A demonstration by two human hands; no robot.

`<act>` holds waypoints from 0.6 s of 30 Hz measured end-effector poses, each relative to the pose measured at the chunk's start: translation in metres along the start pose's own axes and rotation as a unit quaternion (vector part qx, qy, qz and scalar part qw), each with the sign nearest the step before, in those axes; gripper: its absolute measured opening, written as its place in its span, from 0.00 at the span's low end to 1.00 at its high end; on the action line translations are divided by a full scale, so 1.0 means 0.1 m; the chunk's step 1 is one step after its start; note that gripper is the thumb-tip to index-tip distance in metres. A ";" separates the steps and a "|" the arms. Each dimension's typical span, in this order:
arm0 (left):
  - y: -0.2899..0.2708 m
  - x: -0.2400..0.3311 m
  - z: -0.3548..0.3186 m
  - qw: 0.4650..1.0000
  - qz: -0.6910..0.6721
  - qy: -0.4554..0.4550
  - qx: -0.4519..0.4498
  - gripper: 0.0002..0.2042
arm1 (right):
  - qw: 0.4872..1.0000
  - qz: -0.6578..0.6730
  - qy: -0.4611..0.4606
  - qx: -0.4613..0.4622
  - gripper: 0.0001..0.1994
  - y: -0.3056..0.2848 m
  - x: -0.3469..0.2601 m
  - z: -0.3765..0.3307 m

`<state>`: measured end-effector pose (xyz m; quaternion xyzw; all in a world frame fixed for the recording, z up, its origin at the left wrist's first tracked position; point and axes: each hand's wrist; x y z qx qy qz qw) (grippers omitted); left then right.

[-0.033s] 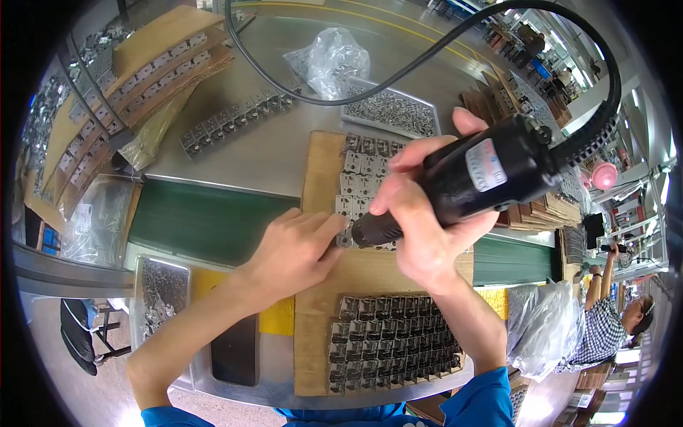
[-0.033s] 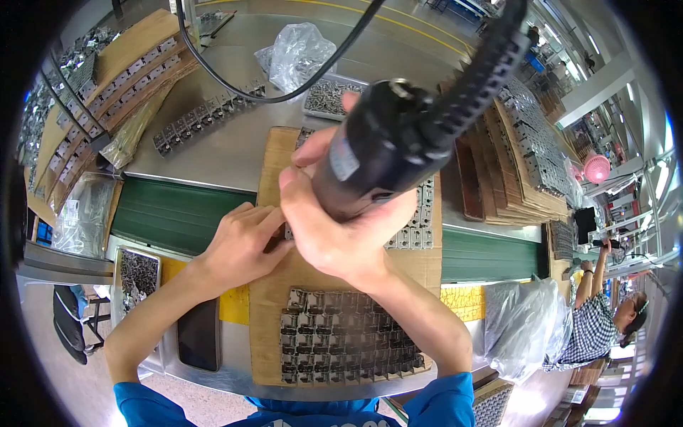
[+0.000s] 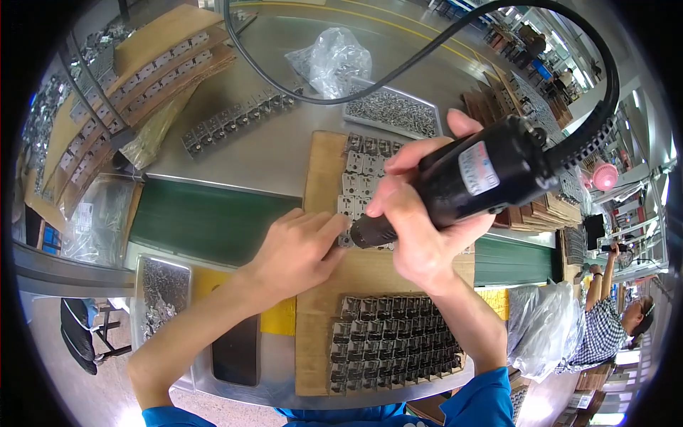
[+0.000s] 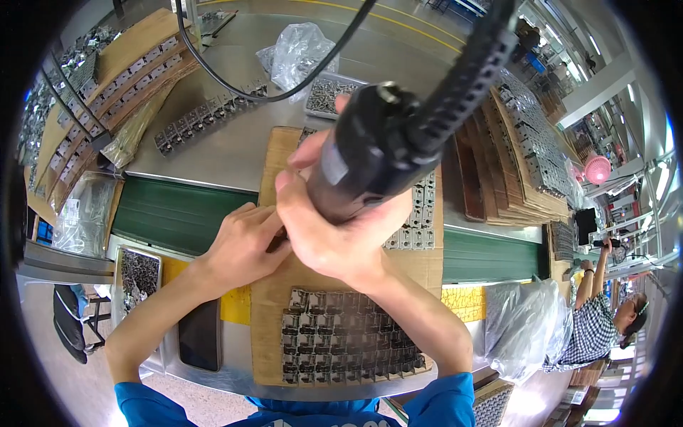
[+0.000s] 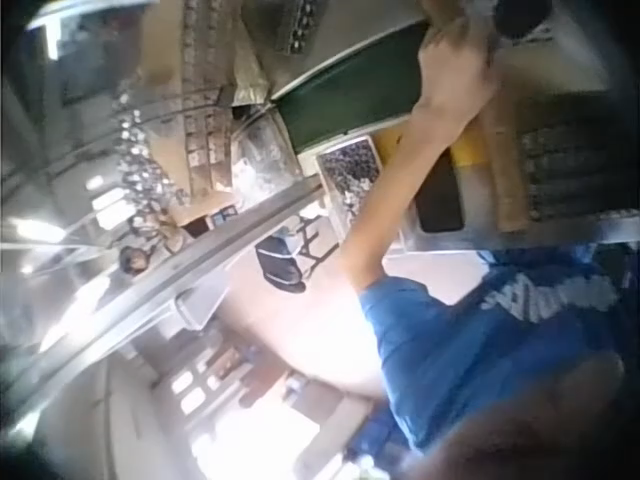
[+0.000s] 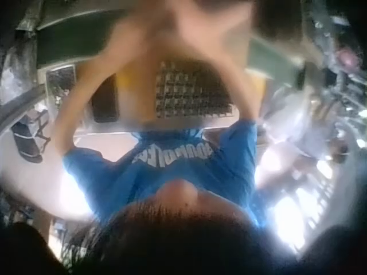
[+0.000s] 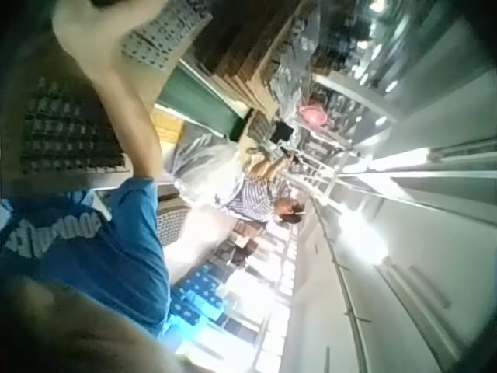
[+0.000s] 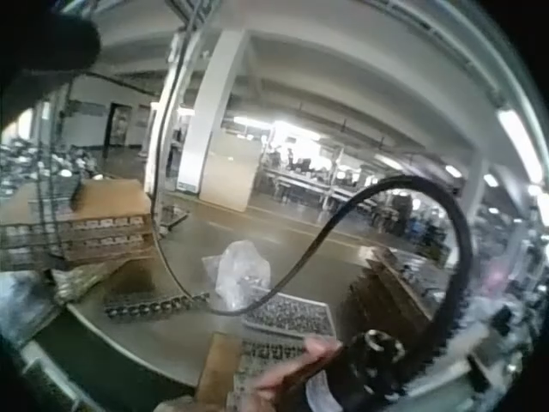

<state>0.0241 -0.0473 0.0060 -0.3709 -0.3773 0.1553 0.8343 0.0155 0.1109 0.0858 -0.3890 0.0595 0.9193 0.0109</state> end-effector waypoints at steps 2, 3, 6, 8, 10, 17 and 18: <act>0.04 -0.01 0.01 1.000 -0.005 0.028 0.011 0.14 | 0.998 -0.032 -0.036 -0.050 0.39 -0.02 0.08 -0.05; 0.05 -0.03 0.01 1.000 -0.003 0.023 0.011 0.14 | 0.998 -0.028 -0.034 -0.053 0.39 -0.02 0.08 -0.06; 0.06 -0.06 0.03 0.999 -0.028 0.040 0.013 0.13 | 0.996 -0.040 -0.039 -0.064 0.39 -0.01 0.04 -0.07; 0.06 -0.05 0.04 0.999 -0.046 0.026 0.004 0.14 | 0.996 -0.049 -0.039 -0.069 0.39 0.02 0.03 -0.06; 0.08 -0.06 0.04 0.998 -0.053 0.018 0.008 0.14 | 0.995 -0.058 -0.038 -0.074 0.39 0.05 0.03 -0.04; 0.09 -0.10 0.04 0.998 -0.064 0.011 0.009 0.15 | 0.999 -0.022 -0.001 -0.032 0.38 0.11 0.03 -0.01; 0.09 -0.10 0.04 0.998 -0.067 0.013 0.009 0.15 | 0.999 -0.023 -0.003 -0.034 0.39 0.11 0.02 0.00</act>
Point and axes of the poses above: each hand's wrist, its own z-axis towards the middle knuckle, its own y-axis out of the palm, x = y × z, and after that the axes turned 2 degrees about -y, right-handed
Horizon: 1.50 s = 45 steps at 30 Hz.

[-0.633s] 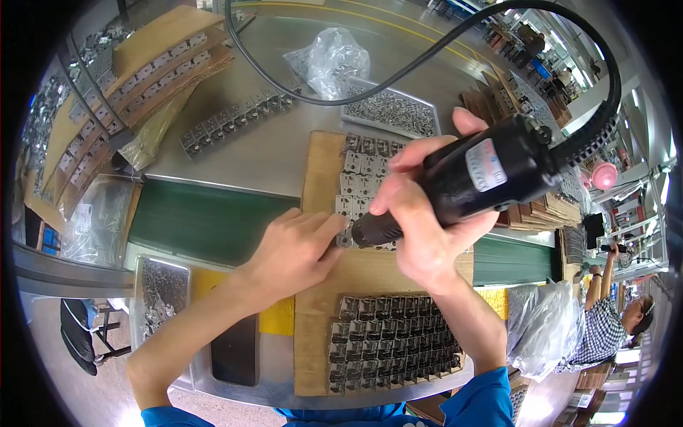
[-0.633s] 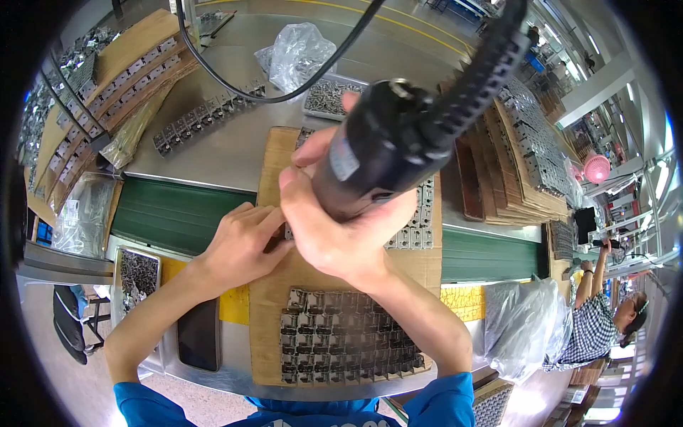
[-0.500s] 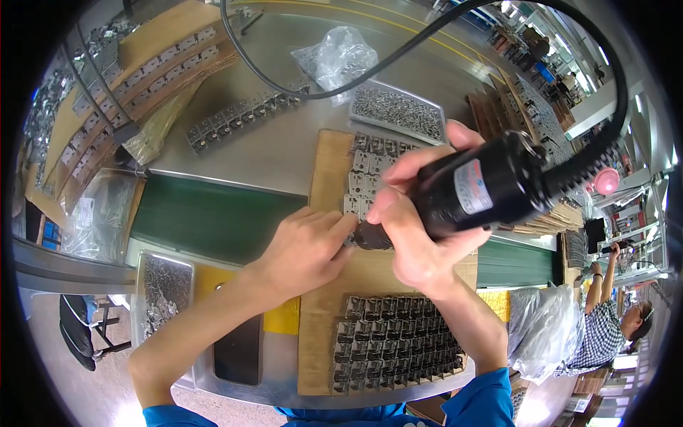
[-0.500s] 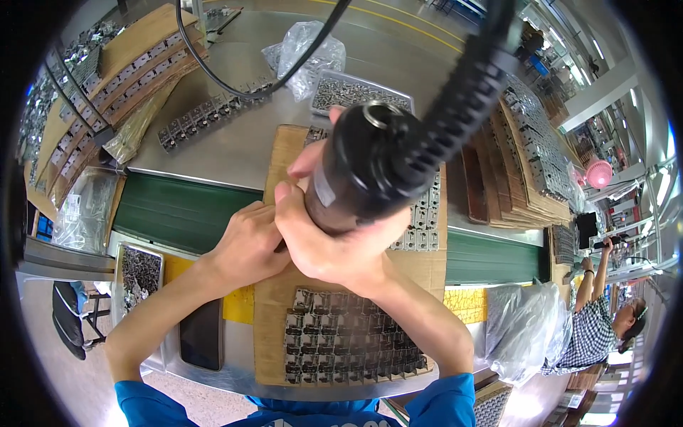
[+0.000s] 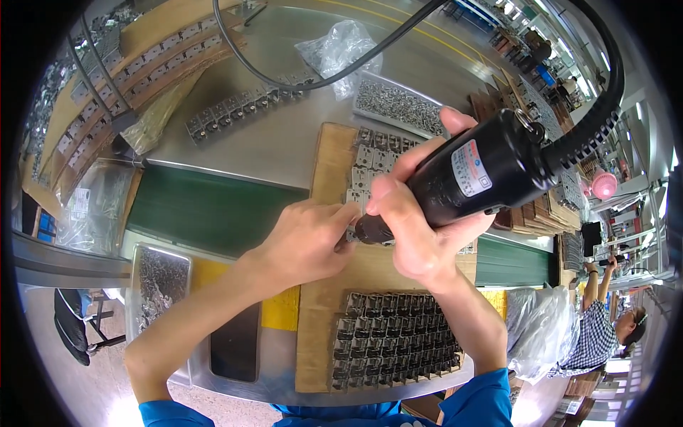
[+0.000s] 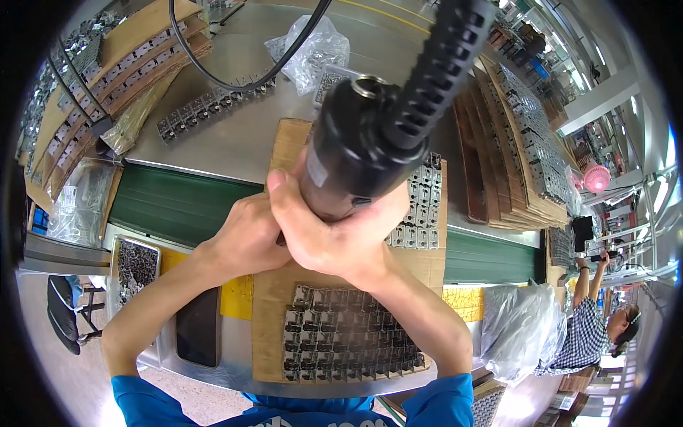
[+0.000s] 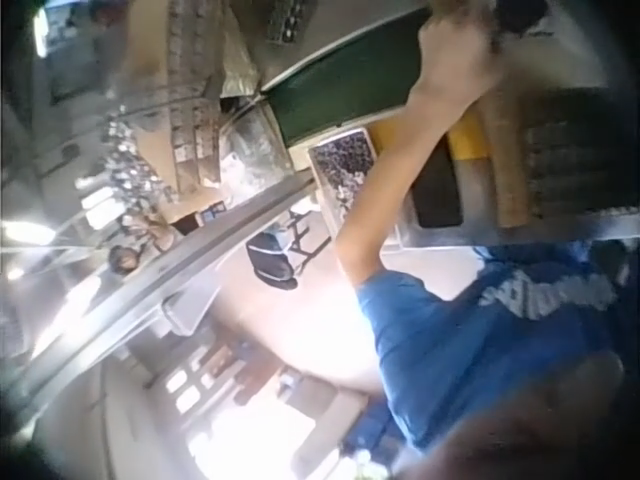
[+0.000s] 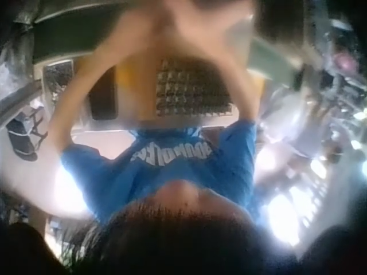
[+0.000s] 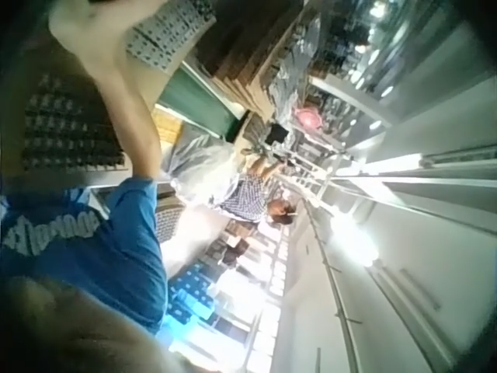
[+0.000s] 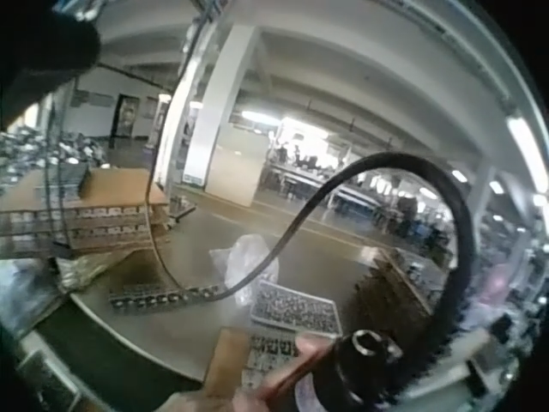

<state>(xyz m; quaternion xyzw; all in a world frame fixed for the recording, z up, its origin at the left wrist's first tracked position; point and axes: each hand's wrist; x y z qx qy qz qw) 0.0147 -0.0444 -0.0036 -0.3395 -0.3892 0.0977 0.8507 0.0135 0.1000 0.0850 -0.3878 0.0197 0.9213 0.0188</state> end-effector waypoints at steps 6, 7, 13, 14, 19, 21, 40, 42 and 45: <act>-0.02 0.05 0.01 1.000 -0.003 -0.008 -0.001 0.16 | 0.999 -0.033 -0.039 -0.017 0.38 -0.04 0.02 0.01; -0.02 0.05 0.01 1.000 -0.003 -0.008 -0.003 0.16 | 0.998 -0.041 -0.051 -0.025 0.38 -0.05 0.02 0.01; -0.01 0.05 0.01 1.000 -0.001 -0.017 -0.013 0.15 | 0.999 -0.019 -0.025 -0.022 0.37 -0.05 0.00 -0.01; -0.02 0.05 0.01 1.000 -0.003 -0.016 -0.010 0.14 | 0.999 -0.019 -0.025 -0.022 0.37 -0.05 0.01 -0.01; -0.01 0.06 0.02 1.000 -0.001 -0.014 -0.007 0.13 | 0.998 -0.037 -0.040 -0.018 0.37 -0.08 0.03 -0.01; -0.01 0.05 0.01 1.000 0.002 -0.014 -0.006 0.13 | 0.999 -0.031 -0.032 -0.013 0.37 -0.08 0.03 -0.02; -0.02 0.14 0.02 0.997 0.063 -0.043 -0.024 0.15 | 0.979 0.068 0.150 0.117 0.29 -0.76 -0.30 0.35; -0.04 0.16 0.04 0.997 0.064 -0.038 -0.022 0.15 | 0.983 -0.034 0.165 0.070 0.29 -1.12 -0.38 0.33; -0.10 0.20 -0.02 0.995 0.094 -0.036 -0.028 0.17 | 0.917 -0.335 0.205 -0.065 0.34 -1.74 -0.34 0.05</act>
Point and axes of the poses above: each hand's wrist, its own z-axis towards the middle knuckle, its own y-axis out of the palm, x = y × z, and after that the axes turned 2 degrees about -y, right-handed
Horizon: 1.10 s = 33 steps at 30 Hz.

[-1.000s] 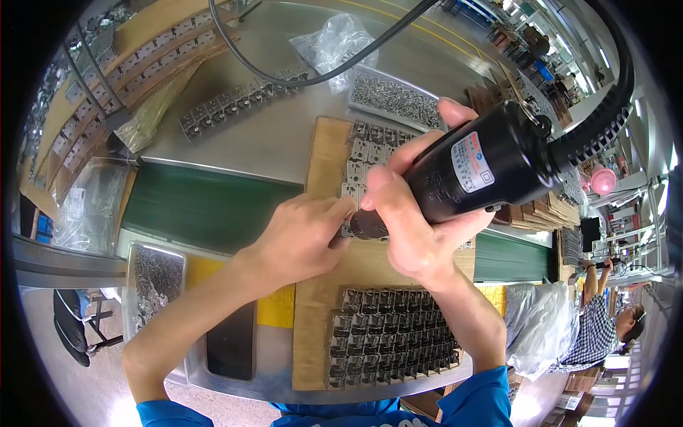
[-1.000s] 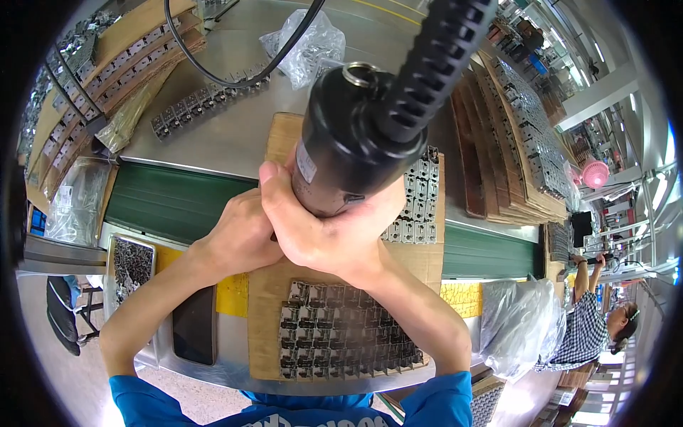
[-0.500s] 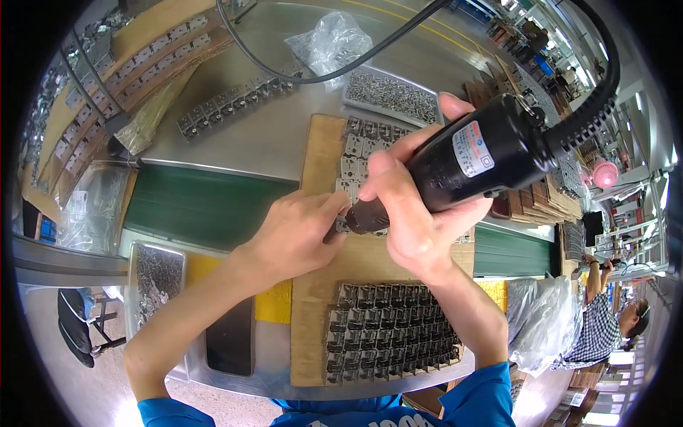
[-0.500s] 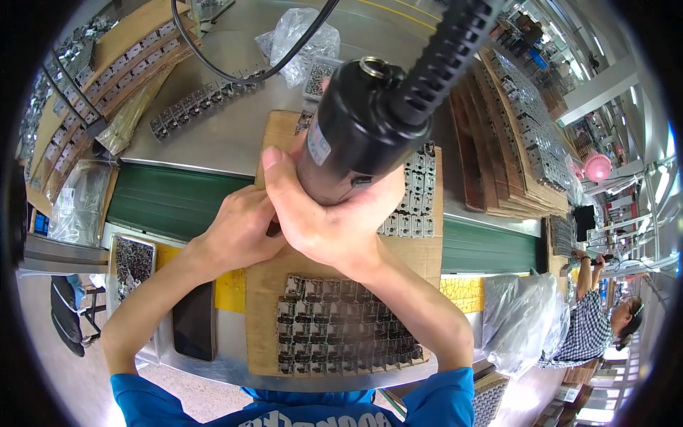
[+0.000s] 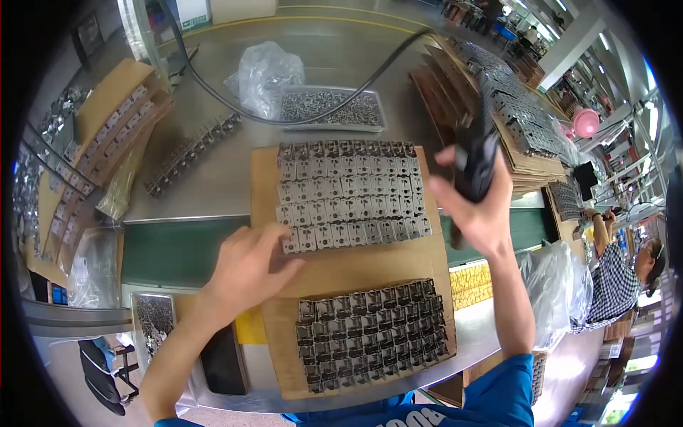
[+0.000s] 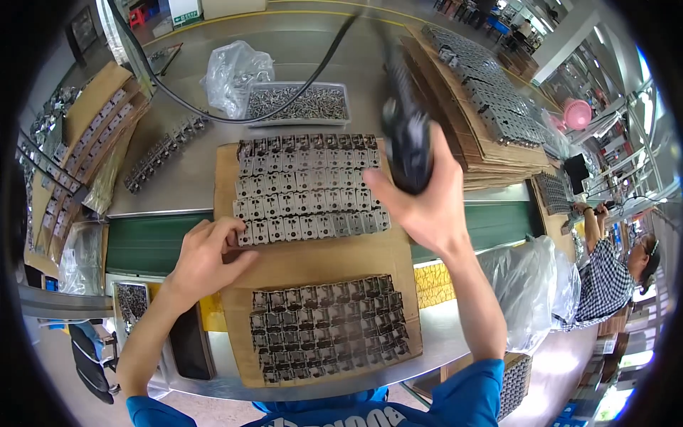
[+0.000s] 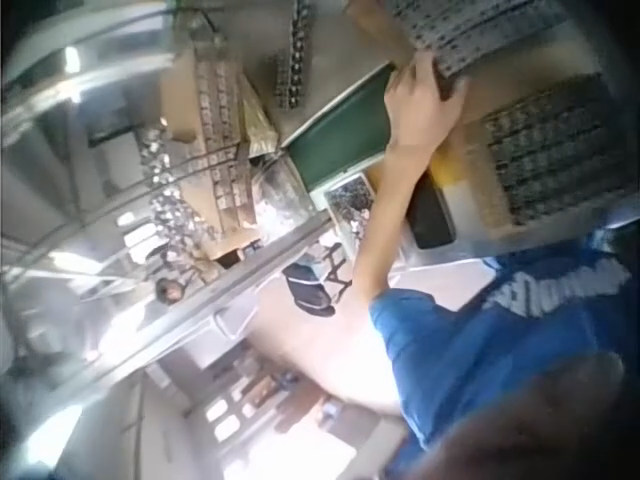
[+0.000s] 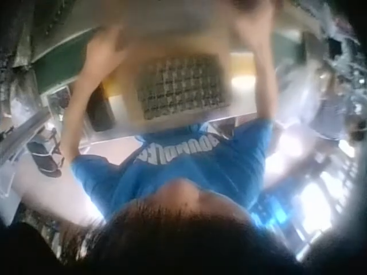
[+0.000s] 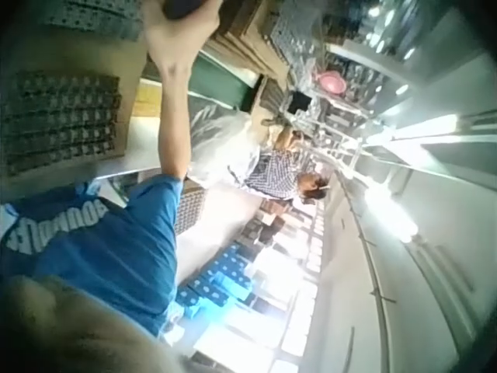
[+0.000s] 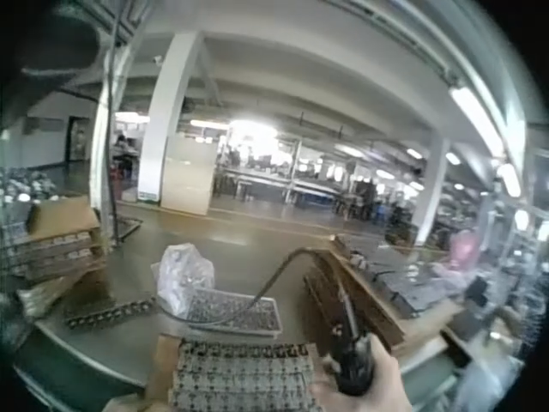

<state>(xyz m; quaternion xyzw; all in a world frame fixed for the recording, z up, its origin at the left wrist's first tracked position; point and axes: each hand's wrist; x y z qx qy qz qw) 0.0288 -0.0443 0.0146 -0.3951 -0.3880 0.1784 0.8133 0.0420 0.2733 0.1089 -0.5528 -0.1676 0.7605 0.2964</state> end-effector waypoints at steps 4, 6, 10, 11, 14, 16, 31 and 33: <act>0.03 0.05 -0.04 0.999 0.008 -0.037 0.017 0.21 | 0.989 -0.122 -0.075 -0.040 0.42 -0.22 0.52 -0.40; 0.05 0.12 -0.02 0.998 0.008 -0.058 0.007 0.22 | 0.983 -0.133 0.031 -0.122 0.44 -0.26 0.64 -0.53; 0.12 0.25 0.08 0.991 0.014 -0.131 -0.026 0.21 | 0.973 -0.170 -0.069 -0.137 0.36 0.06 0.74 -0.56; 0.11 0.27 0.09 0.990 0.044 -0.133 -0.015 0.21 | 0.976 -0.158 -0.071 -0.129 0.33 0.14 0.71 -0.53; 0.10 0.22 0.05 0.993 0.015 -0.115 -0.034 0.22 | 0.980 -0.120 -0.066 -0.144 0.29 0.06 0.70 -0.58; 0.08 0.24 0.02 0.993 0.006 -0.115 -0.034 0.21 | 0.979 -0.092 -0.056 -0.172 0.28 -0.02 0.66 -0.63; -0.11 0.49 0.06 0.936 -0.126 -0.259 -0.203 0.13 | 0.969 -0.057 0.104 -0.215 0.19 -0.14 0.50 -0.56; -0.13 0.51 0.05 0.930 -0.136 -0.262 -0.220 0.13 | 0.967 -0.045 0.127 -0.216 0.21 -0.14 0.52 -0.63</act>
Point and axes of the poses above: each hand's wrist, its own z-axis towards the middle knuckle, its own y-axis out of the palm, x = y × z, and after that the axes turned 2 degrees about -y, right-handed
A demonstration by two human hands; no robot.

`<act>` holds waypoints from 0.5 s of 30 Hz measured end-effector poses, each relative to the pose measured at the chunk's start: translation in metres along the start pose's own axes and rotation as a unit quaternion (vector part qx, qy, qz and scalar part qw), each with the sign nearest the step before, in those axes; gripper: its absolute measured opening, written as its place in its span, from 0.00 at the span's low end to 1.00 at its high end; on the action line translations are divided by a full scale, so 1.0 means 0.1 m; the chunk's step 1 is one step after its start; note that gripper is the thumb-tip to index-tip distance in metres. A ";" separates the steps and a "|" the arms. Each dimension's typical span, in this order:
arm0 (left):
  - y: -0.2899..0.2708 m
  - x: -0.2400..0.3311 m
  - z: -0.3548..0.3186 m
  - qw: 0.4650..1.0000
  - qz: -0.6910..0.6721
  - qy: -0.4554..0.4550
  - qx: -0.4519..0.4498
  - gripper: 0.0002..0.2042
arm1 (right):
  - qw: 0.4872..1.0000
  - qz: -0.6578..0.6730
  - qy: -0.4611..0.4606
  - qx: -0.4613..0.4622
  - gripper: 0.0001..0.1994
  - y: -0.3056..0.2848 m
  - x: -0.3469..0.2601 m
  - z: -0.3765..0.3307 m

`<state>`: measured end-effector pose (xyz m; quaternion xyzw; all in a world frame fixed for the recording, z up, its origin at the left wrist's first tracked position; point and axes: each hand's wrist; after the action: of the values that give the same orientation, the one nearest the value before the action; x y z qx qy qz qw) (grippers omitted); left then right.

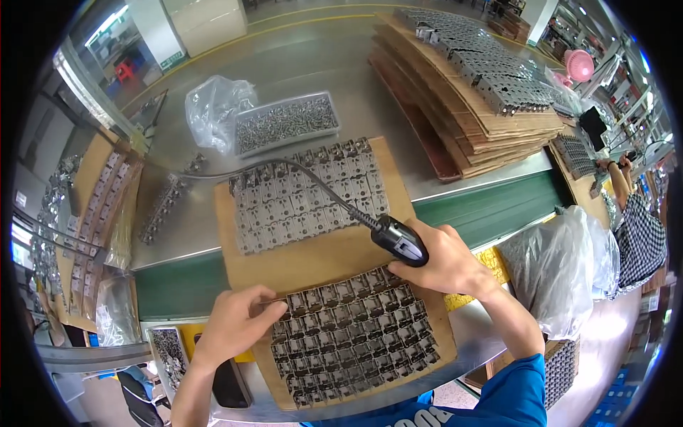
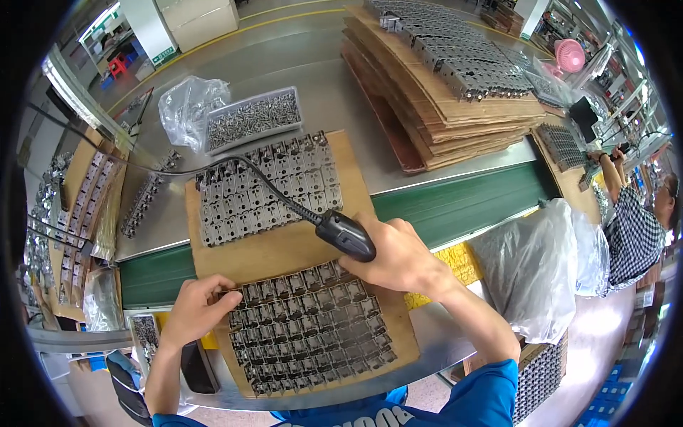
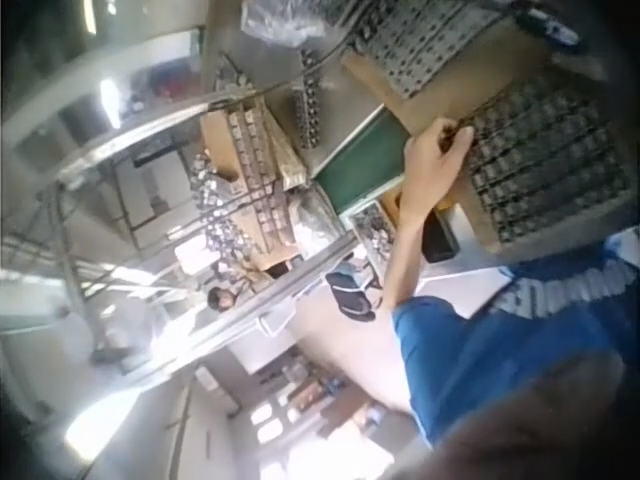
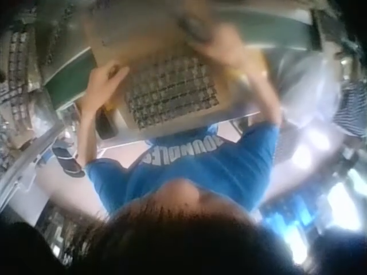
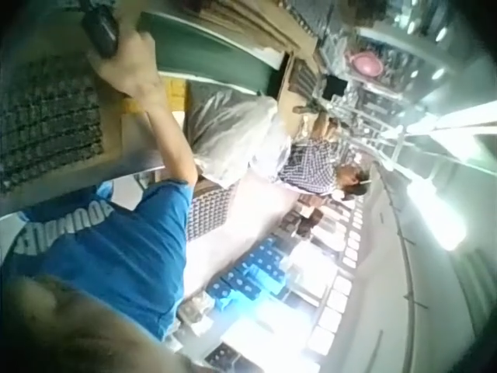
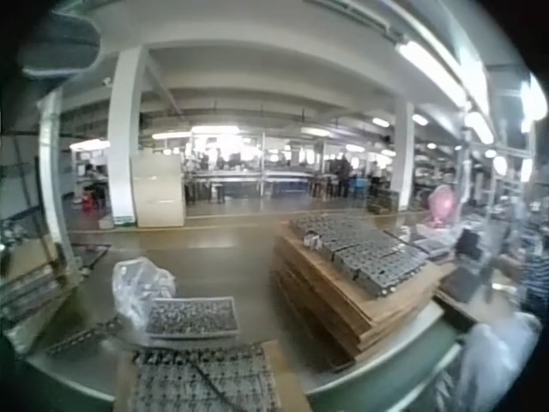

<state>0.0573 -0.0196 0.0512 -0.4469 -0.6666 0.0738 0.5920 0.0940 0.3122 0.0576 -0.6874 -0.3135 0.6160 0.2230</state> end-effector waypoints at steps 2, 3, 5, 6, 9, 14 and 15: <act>-0.03 0.11 -0.01 0.999 0.000 -0.027 -0.023 0.13 | 1.000 -0.001 0.002 0.001 0.22 0.01 0.02 -0.02; -0.02 0.09 -0.02 0.999 0.001 -0.028 -0.023 0.13 | 1.000 -0.002 0.002 0.004 0.22 0.01 0.02 -0.03; -0.02 0.01 -0.02 1.000 0.025 0.013 -0.010 0.12 | 1.000 0.006 -0.004 0.005 0.23 0.00 0.02 -0.03; -0.02 -0.01 -0.03 1.000 0.025 0.013 -0.010 0.12 | 1.000 0.013 -0.009 0.007 0.23 0.00 0.03 -0.03; 0.00 -0.06 -0.07 0.997 0.064 0.031 0.016 0.12 | 1.000 0.019 -0.015 0.019 0.24 0.03 0.05 -0.05; 0.06 -0.07 -0.09 0.997 0.061 0.041 0.039 0.14 | 1.000 0.005 -0.007 0.015 0.24 0.04 0.03 -0.07; 0.06 -0.07 -0.10 0.997 0.061 0.039 0.039 0.14 | 1.000 0.000 -0.011 0.016 0.24 0.04 0.03 -0.07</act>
<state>0.0680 -0.0247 0.0454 -0.4656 -0.6113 0.1187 0.6288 0.1020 0.3123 0.0533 -0.6770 -0.3060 0.6282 0.2309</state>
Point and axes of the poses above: each hand's wrist, its own z-axis towards the middle knuckle, its own y-axis out of the palm, x = y × z, and after that the axes turned 2 degrees about -y, right-handed
